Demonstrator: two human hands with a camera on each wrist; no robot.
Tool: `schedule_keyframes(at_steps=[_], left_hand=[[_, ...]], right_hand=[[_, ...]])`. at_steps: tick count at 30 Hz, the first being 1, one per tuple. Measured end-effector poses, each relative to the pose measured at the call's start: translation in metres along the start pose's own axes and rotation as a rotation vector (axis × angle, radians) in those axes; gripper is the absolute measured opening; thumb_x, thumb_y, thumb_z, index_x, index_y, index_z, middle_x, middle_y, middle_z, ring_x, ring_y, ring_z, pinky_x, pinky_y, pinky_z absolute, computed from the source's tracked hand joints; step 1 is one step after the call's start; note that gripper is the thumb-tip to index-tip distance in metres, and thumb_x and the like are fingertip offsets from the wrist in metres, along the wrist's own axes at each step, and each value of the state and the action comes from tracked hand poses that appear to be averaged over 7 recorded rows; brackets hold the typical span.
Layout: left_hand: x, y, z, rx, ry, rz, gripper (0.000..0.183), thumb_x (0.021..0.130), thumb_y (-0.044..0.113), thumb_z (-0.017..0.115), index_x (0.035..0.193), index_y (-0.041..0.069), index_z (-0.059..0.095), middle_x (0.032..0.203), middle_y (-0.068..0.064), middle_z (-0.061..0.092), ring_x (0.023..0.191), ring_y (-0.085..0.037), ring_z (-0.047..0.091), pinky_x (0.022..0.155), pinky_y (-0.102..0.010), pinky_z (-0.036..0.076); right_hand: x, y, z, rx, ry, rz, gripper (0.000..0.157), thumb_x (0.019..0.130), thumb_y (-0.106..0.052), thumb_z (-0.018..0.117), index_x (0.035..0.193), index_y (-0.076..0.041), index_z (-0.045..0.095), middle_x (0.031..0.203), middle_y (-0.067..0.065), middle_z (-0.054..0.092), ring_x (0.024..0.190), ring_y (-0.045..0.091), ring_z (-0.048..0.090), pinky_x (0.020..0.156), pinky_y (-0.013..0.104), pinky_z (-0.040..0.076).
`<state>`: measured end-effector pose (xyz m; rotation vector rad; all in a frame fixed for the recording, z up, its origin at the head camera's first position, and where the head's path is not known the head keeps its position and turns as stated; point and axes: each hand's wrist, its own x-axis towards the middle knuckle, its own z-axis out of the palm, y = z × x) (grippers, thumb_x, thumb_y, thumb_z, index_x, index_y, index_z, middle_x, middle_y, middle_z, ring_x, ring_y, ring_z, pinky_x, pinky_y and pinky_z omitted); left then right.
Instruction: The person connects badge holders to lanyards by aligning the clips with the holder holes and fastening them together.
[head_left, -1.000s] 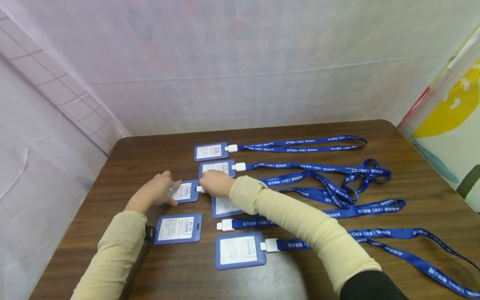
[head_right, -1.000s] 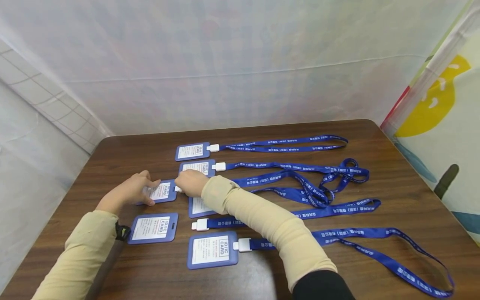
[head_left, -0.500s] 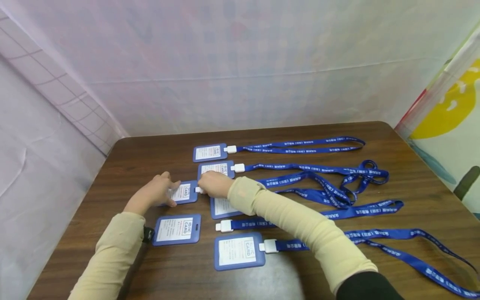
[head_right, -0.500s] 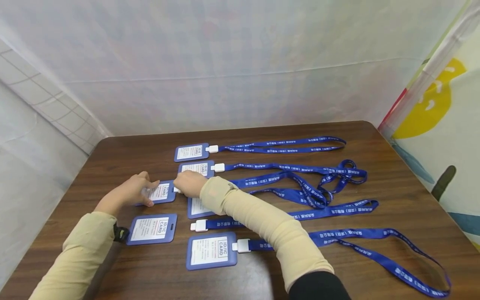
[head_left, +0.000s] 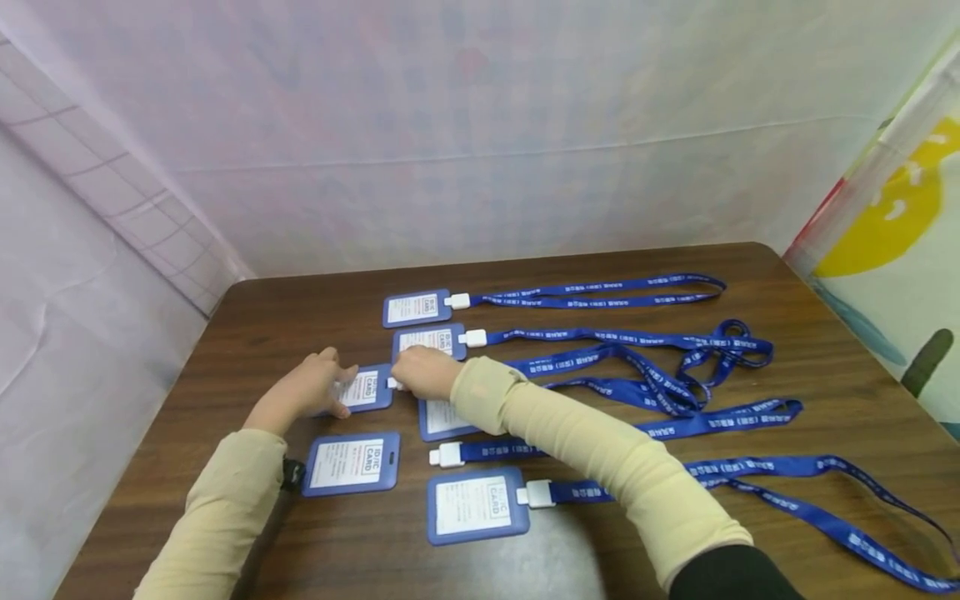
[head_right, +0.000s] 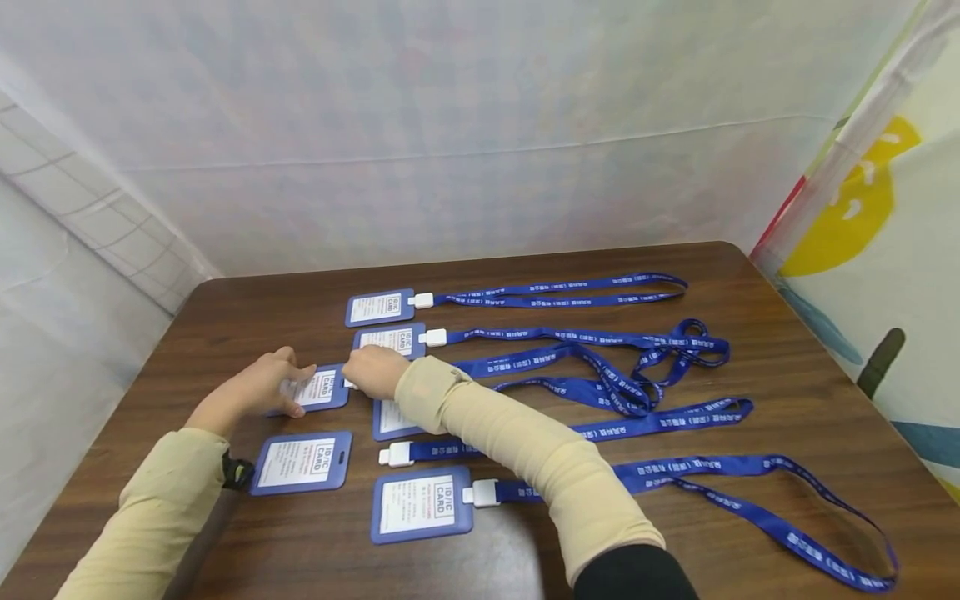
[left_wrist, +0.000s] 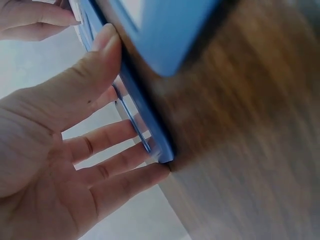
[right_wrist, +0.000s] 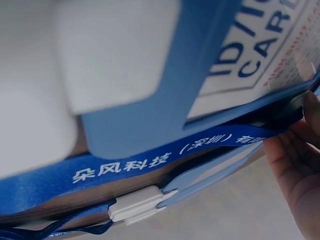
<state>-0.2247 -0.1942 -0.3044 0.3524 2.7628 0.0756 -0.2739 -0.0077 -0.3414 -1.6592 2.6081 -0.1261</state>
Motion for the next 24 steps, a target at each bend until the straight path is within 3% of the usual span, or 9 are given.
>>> schedule_keyframes(at_steps=[12,24], left_hand=[[-0.0016,-0.002,0.0051,0.0,0.032,0.038,0.07,0.064,0.025,0.08,0.122,-0.005,0.053,0.089,-0.012,0.044,0.08,-0.026,0.047,0.075,-0.043,0.046],[0.0016,-0.0056,0.0041,-0.028,0.039,0.009,0.073,0.062,0.025,0.081,0.123,-0.003,0.052,0.092,-0.014,0.046,0.08,-0.026,0.047,0.077,-0.044,0.046]], right_hand=[[0.003,-0.0054,-0.0016,0.011,-0.036,0.027,0.009,0.085,-0.013,0.06,0.089,-0.009,0.067,0.09,0.006,0.065,0.082,0.018,0.06,0.077,0.026,0.049],[0.005,0.0033,0.0026,0.001,0.004,-0.011,0.011,0.085,-0.014,0.06,0.086,-0.007,0.068,0.089,0.006,0.066,0.082,0.018,0.061,0.078,0.026,0.049]])
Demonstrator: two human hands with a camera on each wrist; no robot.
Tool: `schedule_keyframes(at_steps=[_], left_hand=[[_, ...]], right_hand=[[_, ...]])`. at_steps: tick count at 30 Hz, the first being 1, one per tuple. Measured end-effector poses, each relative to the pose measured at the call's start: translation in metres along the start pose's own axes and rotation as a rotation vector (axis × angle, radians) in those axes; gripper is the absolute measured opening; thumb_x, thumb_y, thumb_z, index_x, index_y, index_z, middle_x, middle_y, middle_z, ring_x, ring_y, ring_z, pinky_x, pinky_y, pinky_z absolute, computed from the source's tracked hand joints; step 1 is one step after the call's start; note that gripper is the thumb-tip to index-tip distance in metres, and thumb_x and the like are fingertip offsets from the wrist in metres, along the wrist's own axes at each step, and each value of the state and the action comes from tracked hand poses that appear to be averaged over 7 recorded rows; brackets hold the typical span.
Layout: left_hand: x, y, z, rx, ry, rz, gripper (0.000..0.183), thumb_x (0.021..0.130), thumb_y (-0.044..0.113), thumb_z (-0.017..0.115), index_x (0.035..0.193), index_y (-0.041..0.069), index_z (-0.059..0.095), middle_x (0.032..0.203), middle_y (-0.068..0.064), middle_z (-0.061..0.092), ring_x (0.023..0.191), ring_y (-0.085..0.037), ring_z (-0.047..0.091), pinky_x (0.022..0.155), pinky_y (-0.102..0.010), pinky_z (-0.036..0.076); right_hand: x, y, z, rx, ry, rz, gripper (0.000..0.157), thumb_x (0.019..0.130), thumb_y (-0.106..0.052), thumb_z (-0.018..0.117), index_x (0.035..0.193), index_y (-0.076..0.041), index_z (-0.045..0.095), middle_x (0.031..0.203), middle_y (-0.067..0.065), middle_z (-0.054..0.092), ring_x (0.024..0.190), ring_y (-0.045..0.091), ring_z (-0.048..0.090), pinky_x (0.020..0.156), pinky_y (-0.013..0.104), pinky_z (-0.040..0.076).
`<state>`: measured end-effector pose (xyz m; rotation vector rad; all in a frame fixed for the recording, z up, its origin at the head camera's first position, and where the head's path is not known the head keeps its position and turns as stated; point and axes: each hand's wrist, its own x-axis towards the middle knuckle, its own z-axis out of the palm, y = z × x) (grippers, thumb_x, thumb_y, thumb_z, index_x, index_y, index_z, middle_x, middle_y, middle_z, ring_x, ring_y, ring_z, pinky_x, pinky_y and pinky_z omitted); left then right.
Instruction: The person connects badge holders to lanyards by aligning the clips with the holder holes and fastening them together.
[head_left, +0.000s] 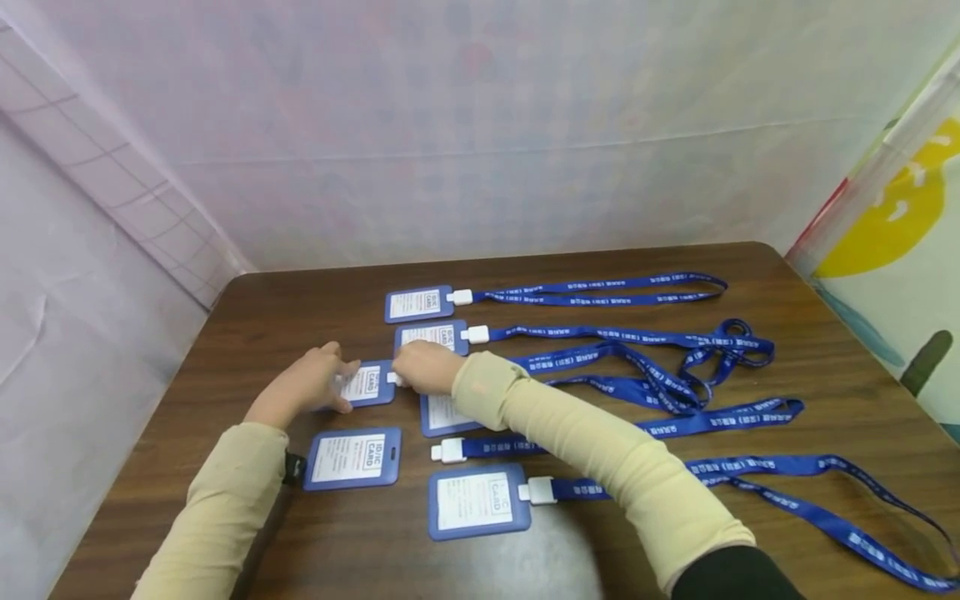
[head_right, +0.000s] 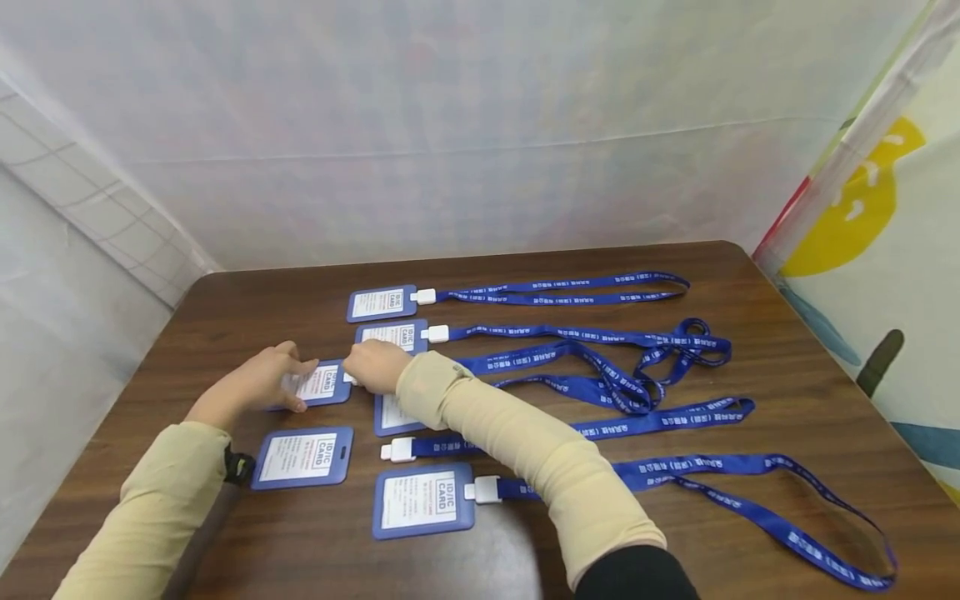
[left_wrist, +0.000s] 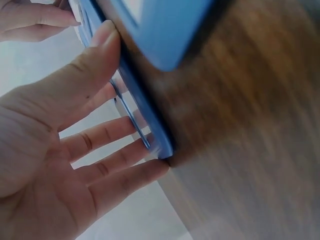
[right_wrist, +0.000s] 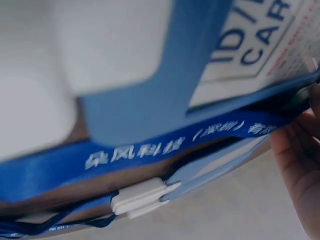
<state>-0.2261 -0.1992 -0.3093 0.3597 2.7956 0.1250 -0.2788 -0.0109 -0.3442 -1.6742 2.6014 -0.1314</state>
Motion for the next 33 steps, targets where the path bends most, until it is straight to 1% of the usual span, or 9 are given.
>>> schedule_keyframes(at_steps=[5,10,15,19,21,23,26,30,33], left_hand=[[0.001,-0.001,0.0,-0.017,0.001,-0.007,0.074,0.063,0.026,0.082,0.124,-0.003,0.052,0.101,-0.02,0.048,0.09,-0.034,0.051,0.084,-0.049,0.043],[0.001,-0.002,0.003,-0.021,0.038,0.022,0.072,0.064,0.023,0.081,0.124,-0.005,0.052,0.107,-0.027,0.048,0.098,-0.043,0.049,0.087,-0.053,0.041],[-0.002,-0.001,0.004,-0.017,0.062,0.042,0.07,0.064,0.021,0.081,0.122,-0.006,0.053,0.109,-0.029,0.048,0.099,-0.046,0.048,0.088,-0.054,0.039],[-0.006,0.002,0.003,-0.022,0.085,0.05,0.064,0.07,0.021,0.078,0.122,-0.005,0.053,0.113,-0.029,0.048,0.103,-0.046,0.046,0.09,-0.055,0.038],[-0.01,0.004,0.002,-0.029,0.121,0.069,0.057,0.075,0.019,0.074,0.122,-0.005,0.053,0.114,-0.028,0.049,0.105,-0.046,0.046,0.091,-0.055,0.038],[-0.015,0.005,0.0,-0.045,0.17,0.106,0.047,0.079,0.016,0.069,0.119,-0.006,0.055,0.112,-0.027,0.051,0.104,-0.044,0.048,0.09,-0.055,0.038],[-0.021,0.007,-0.002,-0.067,0.237,0.161,0.031,0.084,0.013,0.063,0.108,-0.006,0.061,0.107,-0.024,0.056,0.1,-0.042,0.052,0.088,-0.054,0.04],[-0.027,0.01,-0.001,-0.112,0.321,0.199,0.017,0.084,0.011,0.062,0.093,-0.003,0.064,0.096,-0.018,0.061,0.089,-0.035,0.058,0.079,-0.05,0.046],[-0.033,0.012,0.002,-0.145,0.388,0.214,0.011,0.083,0.009,0.064,0.087,0.0,0.063,0.085,-0.011,0.062,0.076,-0.027,0.058,0.068,-0.042,0.05]], right_hand=[[-0.003,0.004,-0.002,0.025,-0.039,0.016,0.013,0.086,-0.016,0.06,0.089,-0.006,0.068,0.09,0.006,0.065,0.083,0.018,0.06,0.079,0.025,0.048],[-0.013,0.009,-0.01,0.031,-0.074,0.039,0.011,0.084,-0.013,0.062,0.09,-0.005,0.067,0.09,0.006,0.064,0.082,0.018,0.06,0.078,0.026,0.049],[-0.028,0.019,-0.015,0.04,-0.043,0.03,0.014,0.086,-0.016,0.061,0.092,-0.005,0.066,0.088,0.006,0.062,0.081,0.017,0.059,0.078,0.027,0.048],[-0.043,0.024,-0.02,0.076,0.021,0.002,0.015,0.086,-0.017,0.061,0.09,-0.005,0.067,0.085,0.005,0.061,0.077,0.017,0.058,0.074,0.027,0.049],[-0.052,0.023,-0.023,0.105,0.051,-0.011,0.013,0.085,-0.016,0.061,0.087,-0.005,0.068,0.083,0.005,0.061,0.075,0.016,0.058,0.072,0.026,0.049],[-0.06,0.022,-0.024,0.128,0.073,-0.013,0.012,0.085,-0.016,0.062,0.085,-0.006,0.068,0.081,0.004,0.062,0.073,0.015,0.058,0.07,0.025,0.049],[-0.072,0.018,-0.028,0.135,0.091,-0.003,0.011,0.084,-0.017,0.062,0.084,-0.007,0.068,0.081,0.003,0.063,0.073,0.014,0.058,0.07,0.025,0.049],[-0.085,0.015,-0.028,0.137,0.118,0.023,0.008,0.083,-0.018,0.064,0.082,-0.009,0.066,0.08,0.001,0.063,0.072,0.013,0.058,0.07,0.025,0.049],[-0.094,0.014,-0.027,0.15,0.15,0.036,0.009,0.082,-0.018,0.065,0.077,-0.012,0.062,0.076,-0.001,0.062,0.069,0.012,0.056,0.066,0.025,0.049]])
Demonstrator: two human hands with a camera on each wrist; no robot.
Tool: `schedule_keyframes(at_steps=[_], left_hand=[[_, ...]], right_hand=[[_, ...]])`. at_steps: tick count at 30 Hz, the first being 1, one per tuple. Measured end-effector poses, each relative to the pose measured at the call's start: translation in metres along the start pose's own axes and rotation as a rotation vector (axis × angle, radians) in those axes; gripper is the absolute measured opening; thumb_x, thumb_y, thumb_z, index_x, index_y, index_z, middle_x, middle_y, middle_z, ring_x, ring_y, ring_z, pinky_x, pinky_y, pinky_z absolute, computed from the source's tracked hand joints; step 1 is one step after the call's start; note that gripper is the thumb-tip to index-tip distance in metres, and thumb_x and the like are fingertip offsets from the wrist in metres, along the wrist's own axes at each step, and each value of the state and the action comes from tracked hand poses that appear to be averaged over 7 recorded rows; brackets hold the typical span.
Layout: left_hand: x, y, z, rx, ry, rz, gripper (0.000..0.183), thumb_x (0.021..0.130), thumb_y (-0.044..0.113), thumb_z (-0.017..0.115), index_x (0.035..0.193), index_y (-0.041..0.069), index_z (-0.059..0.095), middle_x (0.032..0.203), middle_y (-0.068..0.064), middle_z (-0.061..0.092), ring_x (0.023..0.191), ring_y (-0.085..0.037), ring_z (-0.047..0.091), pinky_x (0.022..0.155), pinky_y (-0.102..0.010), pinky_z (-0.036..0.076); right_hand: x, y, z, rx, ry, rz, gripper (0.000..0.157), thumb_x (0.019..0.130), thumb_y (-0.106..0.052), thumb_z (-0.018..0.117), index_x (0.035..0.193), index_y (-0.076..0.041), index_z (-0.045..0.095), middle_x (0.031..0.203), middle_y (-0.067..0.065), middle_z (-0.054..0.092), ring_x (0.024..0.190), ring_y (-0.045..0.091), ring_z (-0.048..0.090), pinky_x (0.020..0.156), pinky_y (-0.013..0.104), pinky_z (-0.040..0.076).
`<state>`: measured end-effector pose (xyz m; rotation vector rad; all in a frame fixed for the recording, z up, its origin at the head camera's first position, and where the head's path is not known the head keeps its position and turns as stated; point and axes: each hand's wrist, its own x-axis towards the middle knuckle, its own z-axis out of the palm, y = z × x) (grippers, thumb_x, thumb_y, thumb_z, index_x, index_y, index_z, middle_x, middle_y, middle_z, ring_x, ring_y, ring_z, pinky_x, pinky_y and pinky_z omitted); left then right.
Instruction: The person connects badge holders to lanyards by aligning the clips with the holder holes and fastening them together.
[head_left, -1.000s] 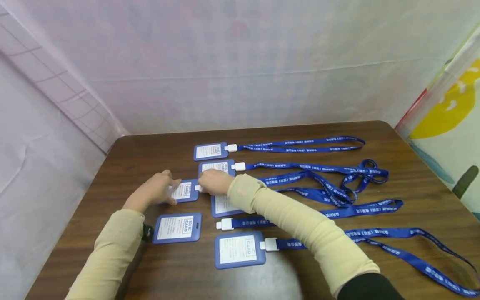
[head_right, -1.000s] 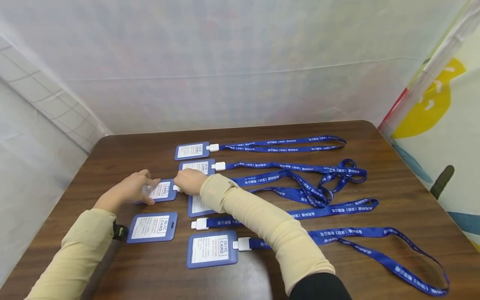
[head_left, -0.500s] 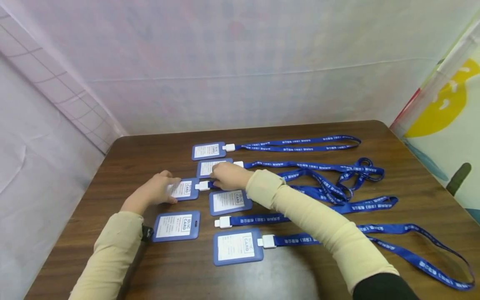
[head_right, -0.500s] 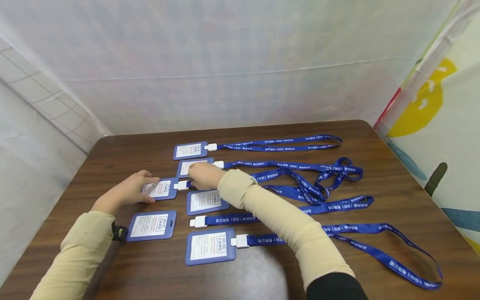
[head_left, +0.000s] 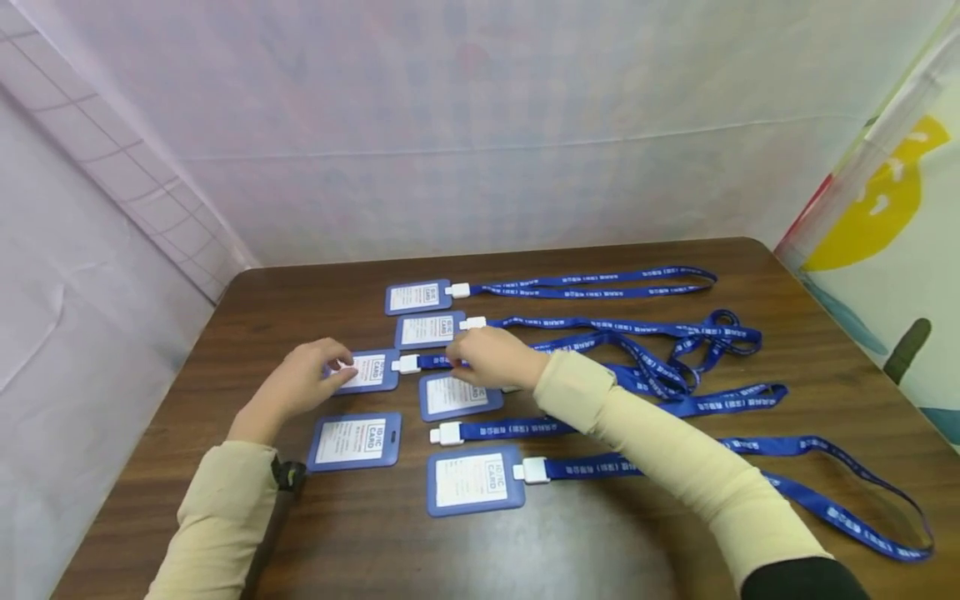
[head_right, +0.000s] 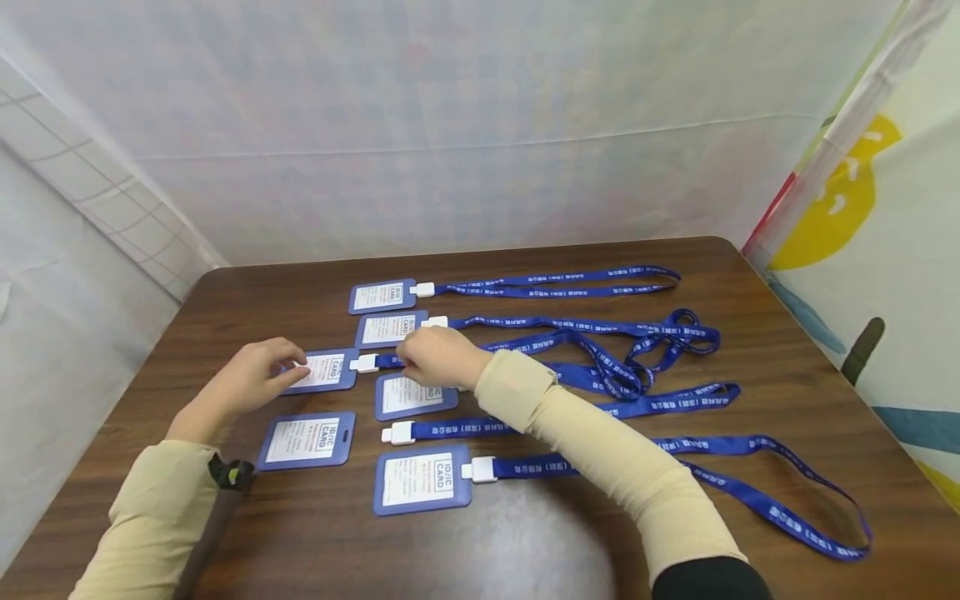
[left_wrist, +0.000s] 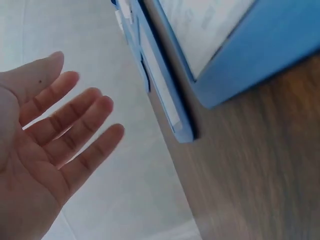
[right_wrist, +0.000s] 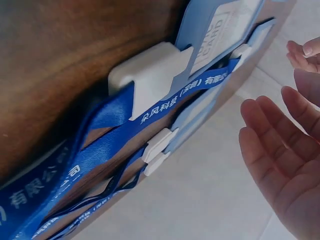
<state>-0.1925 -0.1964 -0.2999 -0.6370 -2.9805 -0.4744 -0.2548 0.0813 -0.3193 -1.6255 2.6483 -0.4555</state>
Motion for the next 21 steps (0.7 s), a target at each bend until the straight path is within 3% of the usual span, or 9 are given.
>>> schedule_keyframes(at_steps=[5,9,15,21], left_hand=[[-0.009,0.005,-0.002,-0.031,0.068,-0.014,0.009,0.082,0.008,0.065,0.085,0.004,0.057,0.069,0.0,0.054,0.062,-0.013,0.05,0.055,-0.03,0.044],[-0.016,0.01,-0.005,-0.055,0.098,-0.031,0.014,0.082,0.008,0.066,0.088,0.004,0.054,0.065,0.002,0.048,0.058,-0.01,0.043,0.05,-0.025,0.038],[-0.024,0.019,-0.008,-0.079,0.13,-0.009,0.02,0.081,0.006,0.067,0.094,0.004,0.053,0.068,0.003,0.05,0.058,-0.009,0.045,0.05,-0.024,0.041],[-0.029,0.024,-0.009,-0.061,0.119,-0.001,0.024,0.081,0.007,0.067,0.101,0.001,0.056,0.077,-0.002,0.058,0.066,-0.013,0.055,0.058,-0.03,0.049]], right_hand=[[-0.016,-0.002,-0.002,0.021,0.054,0.018,0.013,0.081,-0.02,0.066,0.074,-0.014,0.057,0.072,-0.004,0.058,0.063,0.01,0.052,0.06,0.023,0.047],[-0.027,-0.004,-0.003,0.054,0.083,0.045,0.013,0.081,-0.02,0.066,0.078,-0.013,0.056,0.07,-0.006,0.056,0.059,0.008,0.05,0.055,0.021,0.045],[-0.041,-0.01,-0.003,0.117,0.093,0.078,0.015,0.082,-0.02,0.066,0.089,-0.009,0.06,0.074,-0.005,0.059,0.057,0.005,0.049,0.052,0.018,0.044],[-0.054,-0.012,-0.002,0.098,0.107,0.041,0.011,0.081,-0.02,0.067,0.084,-0.011,0.062,0.072,-0.006,0.059,0.055,0.004,0.047,0.05,0.017,0.042]])
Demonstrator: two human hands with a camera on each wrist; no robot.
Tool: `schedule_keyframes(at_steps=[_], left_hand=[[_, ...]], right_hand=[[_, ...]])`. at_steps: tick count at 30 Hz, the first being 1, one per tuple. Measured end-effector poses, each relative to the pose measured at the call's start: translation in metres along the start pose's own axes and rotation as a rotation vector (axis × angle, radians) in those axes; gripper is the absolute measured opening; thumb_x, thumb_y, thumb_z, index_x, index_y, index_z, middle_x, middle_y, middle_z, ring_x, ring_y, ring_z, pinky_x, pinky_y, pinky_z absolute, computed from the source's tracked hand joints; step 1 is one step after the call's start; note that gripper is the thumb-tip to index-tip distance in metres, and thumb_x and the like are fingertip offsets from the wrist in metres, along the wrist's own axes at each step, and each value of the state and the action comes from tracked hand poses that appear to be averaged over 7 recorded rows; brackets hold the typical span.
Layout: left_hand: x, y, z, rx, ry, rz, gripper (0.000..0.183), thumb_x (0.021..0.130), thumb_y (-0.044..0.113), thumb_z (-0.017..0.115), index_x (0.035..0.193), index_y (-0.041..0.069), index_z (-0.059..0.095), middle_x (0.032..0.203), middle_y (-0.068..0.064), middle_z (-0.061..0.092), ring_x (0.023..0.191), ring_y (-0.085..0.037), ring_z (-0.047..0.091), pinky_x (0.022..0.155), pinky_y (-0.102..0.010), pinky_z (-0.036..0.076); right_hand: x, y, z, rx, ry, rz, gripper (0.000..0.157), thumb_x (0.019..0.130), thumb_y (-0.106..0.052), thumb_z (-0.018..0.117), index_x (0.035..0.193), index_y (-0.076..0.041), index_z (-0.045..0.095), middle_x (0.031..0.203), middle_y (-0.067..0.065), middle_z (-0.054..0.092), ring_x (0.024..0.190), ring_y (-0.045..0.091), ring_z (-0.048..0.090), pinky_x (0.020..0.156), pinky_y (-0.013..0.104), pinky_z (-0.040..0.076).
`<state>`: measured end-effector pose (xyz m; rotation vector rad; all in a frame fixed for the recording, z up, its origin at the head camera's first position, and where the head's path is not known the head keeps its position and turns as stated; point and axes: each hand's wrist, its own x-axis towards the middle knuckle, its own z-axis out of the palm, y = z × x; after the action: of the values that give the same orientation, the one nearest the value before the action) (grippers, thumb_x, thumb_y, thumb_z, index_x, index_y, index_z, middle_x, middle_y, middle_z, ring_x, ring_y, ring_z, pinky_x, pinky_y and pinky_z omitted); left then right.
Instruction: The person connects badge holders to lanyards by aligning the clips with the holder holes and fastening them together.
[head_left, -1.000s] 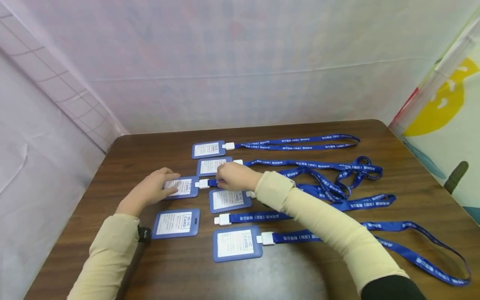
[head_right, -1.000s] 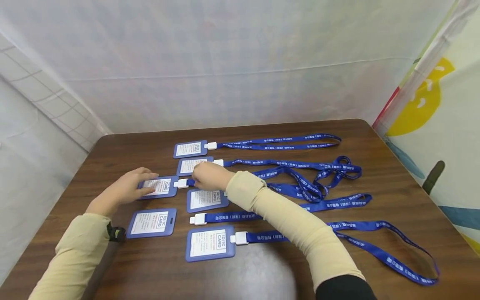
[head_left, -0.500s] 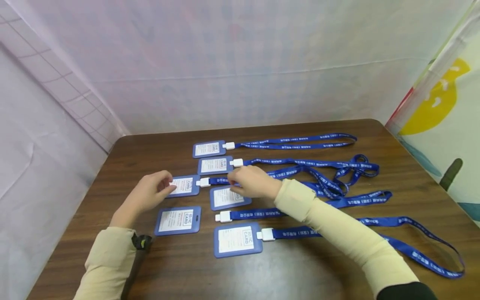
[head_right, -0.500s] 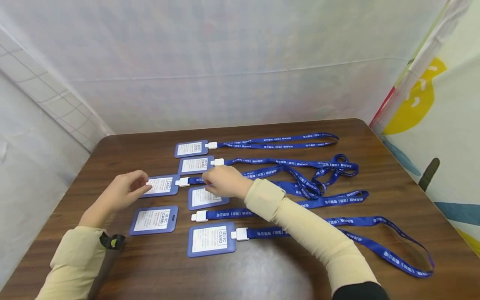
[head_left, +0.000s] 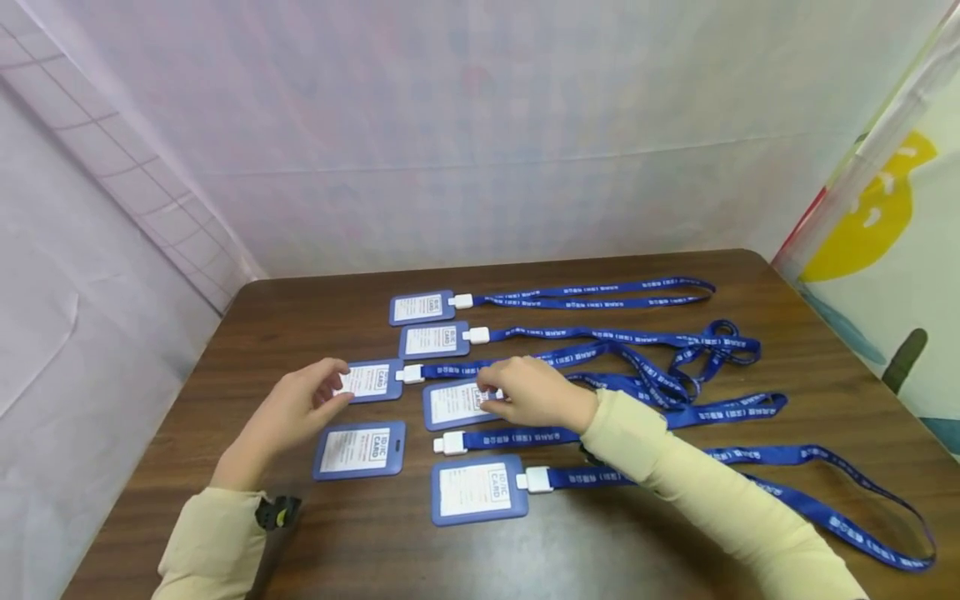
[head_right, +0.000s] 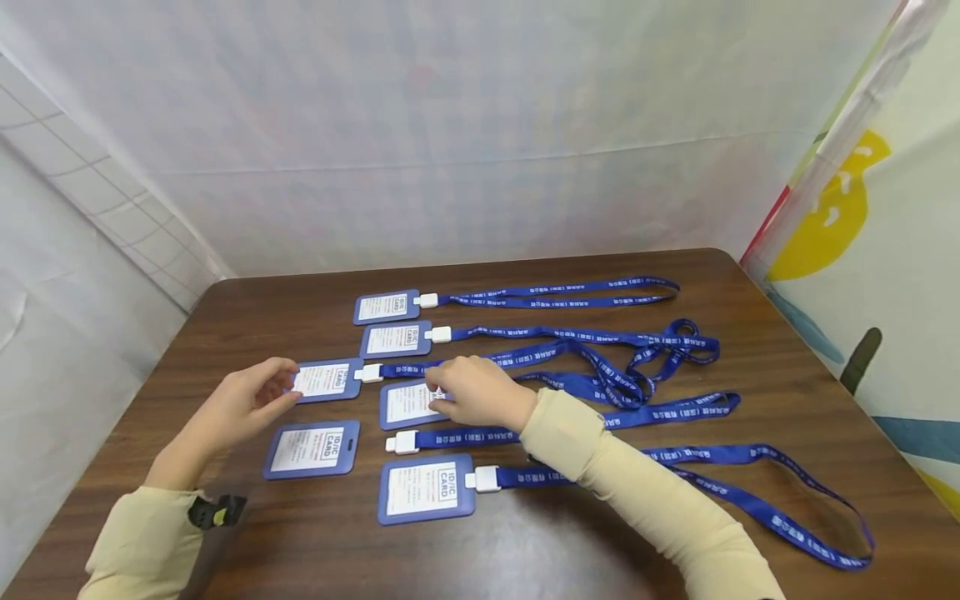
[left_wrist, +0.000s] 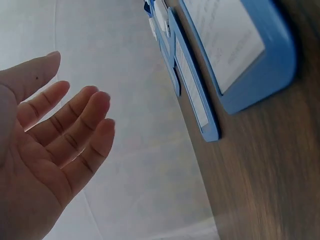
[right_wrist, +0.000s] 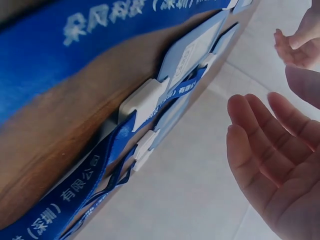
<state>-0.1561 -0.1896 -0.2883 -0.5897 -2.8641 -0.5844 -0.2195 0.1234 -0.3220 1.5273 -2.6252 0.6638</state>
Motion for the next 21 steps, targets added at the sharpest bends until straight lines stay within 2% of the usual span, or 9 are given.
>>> schedule_keyframes(at_steps=[10,15,18,21], left_hand=[[-0.008,0.006,-0.001,0.023,-0.026,-0.034,0.02,0.081,0.008,0.067,0.098,0.0,0.06,0.083,-0.005,0.061,0.071,-0.015,0.057,0.062,-0.031,0.05],[-0.011,0.007,-0.001,0.023,-0.04,-0.042,0.02,0.081,0.009,0.067,0.098,0.0,0.06,0.083,-0.006,0.06,0.071,-0.015,0.056,0.061,-0.031,0.05],[-0.013,0.007,0.0,0.024,-0.032,-0.026,0.02,0.081,0.008,0.067,0.097,-0.001,0.06,0.084,-0.007,0.061,0.071,-0.015,0.057,0.061,-0.031,0.05],[-0.013,0.006,0.001,0.029,-0.015,-0.001,0.019,0.081,0.008,0.067,0.096,0.0,0.06,0.084,-0.007,0.061,0.07,-0.014,0.057,0.06,-0.03,0.05]], right_hand=[[-0.016,-0.006,0.0,0.02,-0.044,-0.03,0.013,0.081,-0.024,0.067,0.082,-0.011,0.064,0.07,-0.005,0.059,0.055,0.003,0.046,0.051,0.016,0.042],[-0.016,-0.01,0.003,-0.009,-0.07,-0.033,0.014,0.08,-0.024,0.068,0.075,-0.013,0.062,0.062,-0.009,0.051,0.054,0.004,0.043,0.049,0.017,0.039],[-0.013,-0.012,0.007,-0.045,-0.074,-0.053,0.015,0.08,-0.026,0.068,0.072,-0.014,0.061,0.059,-0.011,0.045,0.052,0.004,0.04,0.047,0.019,0.037],[-0.01,-0.014,0.01,-0.07,-0.079,-0.07,0.015,0.079,-0.028,0.068,0.076,-0.014,0.063,0.06,-0.011,0.046,0.053,0.004,0.04,0.047,0.02,0.037]])
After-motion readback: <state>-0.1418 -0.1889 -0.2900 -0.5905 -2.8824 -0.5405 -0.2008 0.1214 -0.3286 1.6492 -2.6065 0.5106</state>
